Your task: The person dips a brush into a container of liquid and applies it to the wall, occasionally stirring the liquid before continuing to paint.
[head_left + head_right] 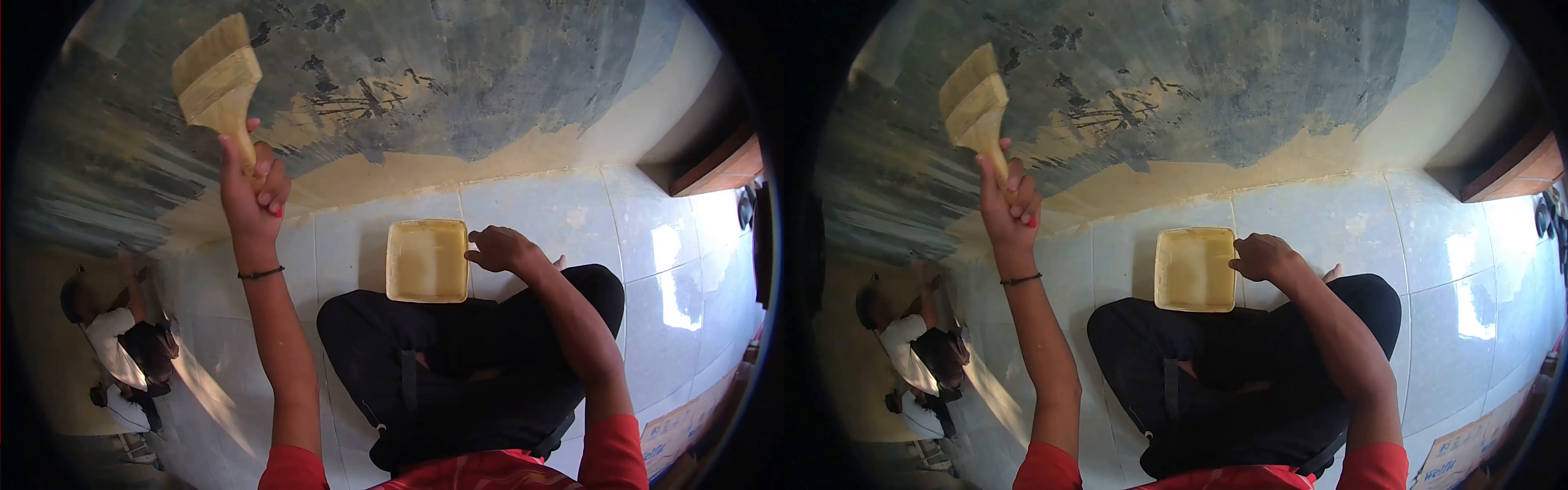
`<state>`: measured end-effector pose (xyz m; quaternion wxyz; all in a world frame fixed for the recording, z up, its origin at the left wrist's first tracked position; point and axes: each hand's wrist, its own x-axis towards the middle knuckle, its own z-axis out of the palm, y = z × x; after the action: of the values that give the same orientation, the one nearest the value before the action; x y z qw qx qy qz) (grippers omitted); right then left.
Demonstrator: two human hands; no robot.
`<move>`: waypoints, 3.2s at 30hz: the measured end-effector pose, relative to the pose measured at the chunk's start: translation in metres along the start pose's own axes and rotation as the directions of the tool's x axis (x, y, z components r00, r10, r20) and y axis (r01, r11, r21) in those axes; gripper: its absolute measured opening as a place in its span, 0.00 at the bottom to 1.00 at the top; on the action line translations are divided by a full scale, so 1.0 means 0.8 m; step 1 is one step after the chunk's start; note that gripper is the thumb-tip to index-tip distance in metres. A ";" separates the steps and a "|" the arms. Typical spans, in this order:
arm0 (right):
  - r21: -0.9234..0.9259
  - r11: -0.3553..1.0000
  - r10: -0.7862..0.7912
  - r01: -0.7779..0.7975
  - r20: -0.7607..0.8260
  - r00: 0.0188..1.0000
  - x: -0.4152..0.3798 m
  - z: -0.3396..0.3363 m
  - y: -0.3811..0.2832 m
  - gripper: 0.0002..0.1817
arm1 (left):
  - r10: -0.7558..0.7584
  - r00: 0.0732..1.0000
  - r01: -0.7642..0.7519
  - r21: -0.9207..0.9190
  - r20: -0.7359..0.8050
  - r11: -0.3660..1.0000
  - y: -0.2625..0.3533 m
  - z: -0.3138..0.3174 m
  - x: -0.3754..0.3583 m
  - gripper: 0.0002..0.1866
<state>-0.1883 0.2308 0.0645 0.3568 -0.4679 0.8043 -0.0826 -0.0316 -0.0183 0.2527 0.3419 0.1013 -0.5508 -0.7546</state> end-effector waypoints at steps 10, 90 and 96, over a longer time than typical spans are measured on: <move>0.008 1.000 -0.008 0.008 0.015 1.000 -0.003 -0.004 -0.004 0.22 | -0.271 0.960 0.273 0.030 -0.069 0.961 -0.150 -0.083 -0.014 0.25; -0.026 1.000 -0.011 0.011 0.026 1.000 -0.007 -0.002 -0.006 0.20 | -0.199 0.969 0.218 0.125 -0.149 0.968 -0.158 -0.054 -0.022 0.24; -0.033 0.999 -0.015 0.016 0.009 1.000 -0.004 0.006 -0.002 0.21 | -0.440 0.870 0.471 0.112 -0.224 0.875 -0.234 -0.079 -0.072 0.22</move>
<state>-0.1833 0.2335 0.0628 0.3519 -0.4804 0.8003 -0.0698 -0.0307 -0.0003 0.0472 0.1958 0.3284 -0.5355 -0.7530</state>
